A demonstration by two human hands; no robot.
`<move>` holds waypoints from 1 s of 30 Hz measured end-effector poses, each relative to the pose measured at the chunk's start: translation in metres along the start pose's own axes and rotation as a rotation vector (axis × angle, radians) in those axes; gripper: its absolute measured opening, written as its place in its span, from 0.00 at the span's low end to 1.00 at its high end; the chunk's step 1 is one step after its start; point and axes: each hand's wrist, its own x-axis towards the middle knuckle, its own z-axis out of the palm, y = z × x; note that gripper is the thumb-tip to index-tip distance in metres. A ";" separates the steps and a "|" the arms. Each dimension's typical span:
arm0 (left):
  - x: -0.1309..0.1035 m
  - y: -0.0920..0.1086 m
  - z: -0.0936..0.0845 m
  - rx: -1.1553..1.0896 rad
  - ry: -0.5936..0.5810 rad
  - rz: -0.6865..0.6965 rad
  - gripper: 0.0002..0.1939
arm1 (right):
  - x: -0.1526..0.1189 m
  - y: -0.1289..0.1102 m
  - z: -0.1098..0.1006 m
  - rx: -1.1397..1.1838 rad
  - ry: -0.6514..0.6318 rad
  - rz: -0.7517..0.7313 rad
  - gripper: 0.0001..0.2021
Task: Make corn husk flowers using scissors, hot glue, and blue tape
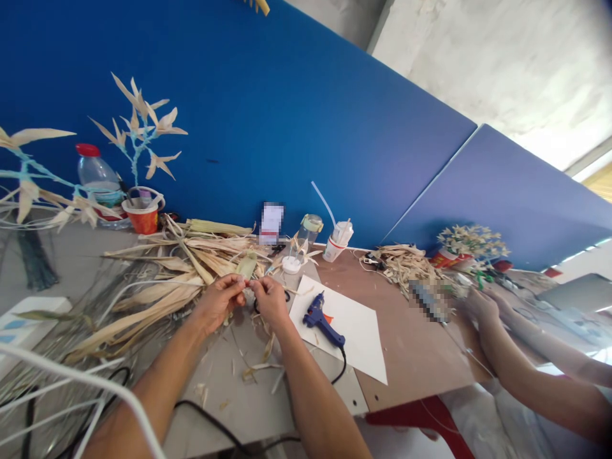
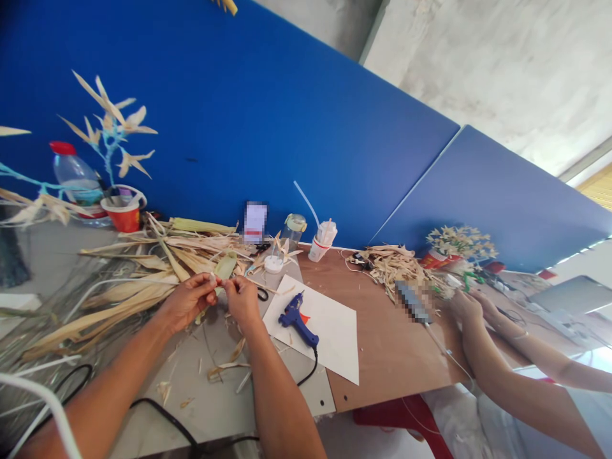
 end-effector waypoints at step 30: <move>0.002 -0.002 0.004 -0.064 0.071 0.000 0.15 | 0.000 -0.002 0.006 0.495 -0.049 0.163 0.10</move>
